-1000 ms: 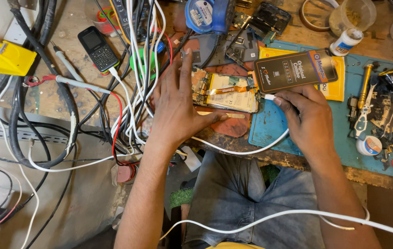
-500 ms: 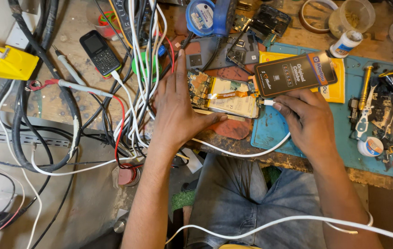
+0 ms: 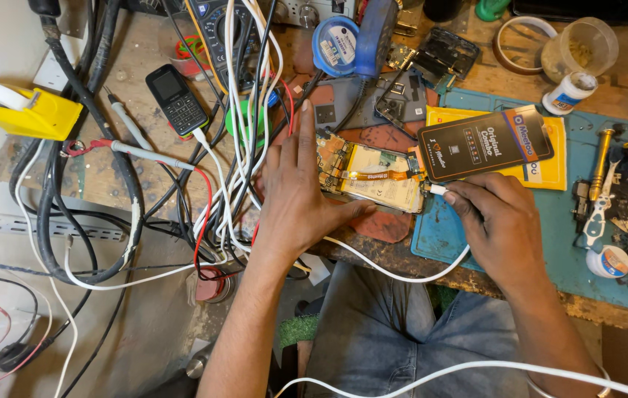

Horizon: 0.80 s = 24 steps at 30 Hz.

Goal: The person works on a disassembled smartphone at a cluttered repair bench. They probe the exposed motherboard with multimeter test leads, clean the board with a brush, reposition the board and flex cable, then place the phone body over the board and press the powered screen to test it.

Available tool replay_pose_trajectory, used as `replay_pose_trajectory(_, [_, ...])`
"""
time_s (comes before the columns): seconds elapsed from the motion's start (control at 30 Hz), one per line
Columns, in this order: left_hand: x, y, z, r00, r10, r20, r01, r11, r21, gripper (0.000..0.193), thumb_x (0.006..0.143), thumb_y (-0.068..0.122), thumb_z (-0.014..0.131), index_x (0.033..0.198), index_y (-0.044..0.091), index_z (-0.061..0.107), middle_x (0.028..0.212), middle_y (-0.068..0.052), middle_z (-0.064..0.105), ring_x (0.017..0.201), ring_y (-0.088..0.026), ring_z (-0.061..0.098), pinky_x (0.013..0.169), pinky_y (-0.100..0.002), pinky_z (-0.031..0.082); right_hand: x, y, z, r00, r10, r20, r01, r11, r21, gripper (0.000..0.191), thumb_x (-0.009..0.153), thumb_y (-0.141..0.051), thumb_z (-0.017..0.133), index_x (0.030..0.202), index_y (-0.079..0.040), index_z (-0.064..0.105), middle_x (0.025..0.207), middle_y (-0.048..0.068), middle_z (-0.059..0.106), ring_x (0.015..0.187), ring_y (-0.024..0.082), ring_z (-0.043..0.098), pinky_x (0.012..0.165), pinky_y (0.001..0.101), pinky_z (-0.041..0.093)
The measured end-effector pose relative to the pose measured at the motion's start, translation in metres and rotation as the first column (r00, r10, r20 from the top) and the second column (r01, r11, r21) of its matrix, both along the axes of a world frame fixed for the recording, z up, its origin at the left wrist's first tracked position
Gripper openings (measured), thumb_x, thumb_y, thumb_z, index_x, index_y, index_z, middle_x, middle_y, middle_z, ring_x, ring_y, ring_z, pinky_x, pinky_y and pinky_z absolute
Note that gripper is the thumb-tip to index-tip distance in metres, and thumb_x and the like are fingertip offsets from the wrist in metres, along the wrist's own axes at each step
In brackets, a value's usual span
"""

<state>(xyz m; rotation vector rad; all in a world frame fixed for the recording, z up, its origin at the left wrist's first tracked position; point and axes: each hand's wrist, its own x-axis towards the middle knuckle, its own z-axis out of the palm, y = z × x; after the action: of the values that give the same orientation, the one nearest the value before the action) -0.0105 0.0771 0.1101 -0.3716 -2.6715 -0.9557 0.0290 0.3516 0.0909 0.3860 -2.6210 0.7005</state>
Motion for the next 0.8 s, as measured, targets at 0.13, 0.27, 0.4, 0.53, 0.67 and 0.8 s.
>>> replay_pose_trajectory(0.13, [-0.002, 0.000, 0.000, 1.000, -0.008, -0.018, 0.008, 1.000, -0.003, 0.147, 0.052, 0.049, 0.100, 0.159, -0.004, 0.014, 0.128, -0.025, 0.056, 0.110, -0.040, 0.051, 0.099, -0.049, 0.043, -0.002, -0.001, 0.000, 1.000, -0.003, 0.000, 0.003, 1.000, 0.007, 0.015, 0.093, -0.014, 0.077, 0.106, -0.005, 0.077, 0.102, 0.007, 0.068, 0.097, 0.028, 0.063, 0.087, 0.0408, 0.049])
replay_pose_trajectory(0.27, [-0.001, -0.001, 0.002, 1.000, -0.006, -0.003, 0.006, 1.000, 0.002, 0.146, 0.054, 0.051, 0.099, 0.159, -0.004, 0.014, 0.129, -0.024, 0.056, 0.110, -0.040, 0.052, 0.099, -0.049, 0.044, -0.002, -0.001, 0.000, 1.000, -0.006, -0.005, 0.006, 1.000, 0.002, 0.017, 0.093, -0.014, 0.077, 0.107, -0.005, 0.077, 0.103, 0.008, 0.068, 0.098, 0.028, 0.063, 0.088, 0.0402, 0.049])
replay_pose_trajectory(0.4, [0.000, -0.003, 0.004, 0.999, -0.031, -0.020, 0.031, 0.999, 0.023, 0.147, 0.053, 0.054, 0.099, 0.159, -0.003, 0.015, 0.137, -0.027, 0.054, 0.116, -0.042, 0.052, 0.101, -0.051, 0.043, 0.000, -0.002, 0.000, 1.000, -0.020, -0.020, 0.020, 1.000, -0.008, 0.018, 0.093, -0.014, 0.078, 0.109, -0.006, 0.078, 0.103, 0.008, 0.068, 0.099, 0.028, 0.063, 0.088, 0.0402, 0.049])
replay_pose_trajectory(0.53, [0.000, -0.003, 0.004, 1.000, -0.013, 0.025, 0.013, 1.000, 0.002, 0.147, 0.053, 0.055, 0.099, 0.161, 0.000, 0.015, 0.134, -0.027, 0.053, 0.121, -0.045, 0.051, 0.104, -0.053, 0.041, 0.004, -0.002, 0.001, 0.999, -0.035, 0.025, 0.038, 0.991, -0.128, 0.019, 0.093, -0.013, 0.080, 0.110, -0.005, 0.078, 0.101, 0.008, 0.068, 0.094, 0.023, 0.065, 0.083, 0.0354, 0.052])
replay_pose_trajectory(0.67, [0.002, -0.003, 0.003, 1.000, -0.019, -0.014, 0.020, 0.999, 0.033, 0.145, 0.057, 0.058, 0.098, 0.161, 0.000, 0.016, 0.140, -0.027, 0.052, 0.126, -0.045, 0.051, 0.107, -0.053, 0.042, 0.008, 0.001, 0.002, 0.997, -0.069, 0.045, 0.079, 0.956, -0.281, 0.020, 0.094, -0.011, 0.082, 0.112, -0.004, 0.078, 0.106, 0.008, 0.071, 0.094, 0.018, 0.070, 0.085, 0.0293, 0.055])
replay_pose_trajectory(0.8, [0.005, -0.001, 0.004, 0.994, -0.036, -0.104, 0.047, 0.994, 0.101, 0.142, 0.060, 0.058, 0.098, 0.162, 0.000, 0.017, 0.146, -0.027, 0.049, 0.132, -0.044, 0.052, 0.111, -0.051, 0.043, 0.012, 0.004, 0.004, 0.995, -0.097, 0.006, 0.093, 0.941, -0.325, 0.019, 0.094, -0.010, 0.085, 0.110, -0.002, 0.077, 0.107, 0.008, 0.073, 0.095, 0.017, 0.071, 0.086, 0.0284, 0.055])
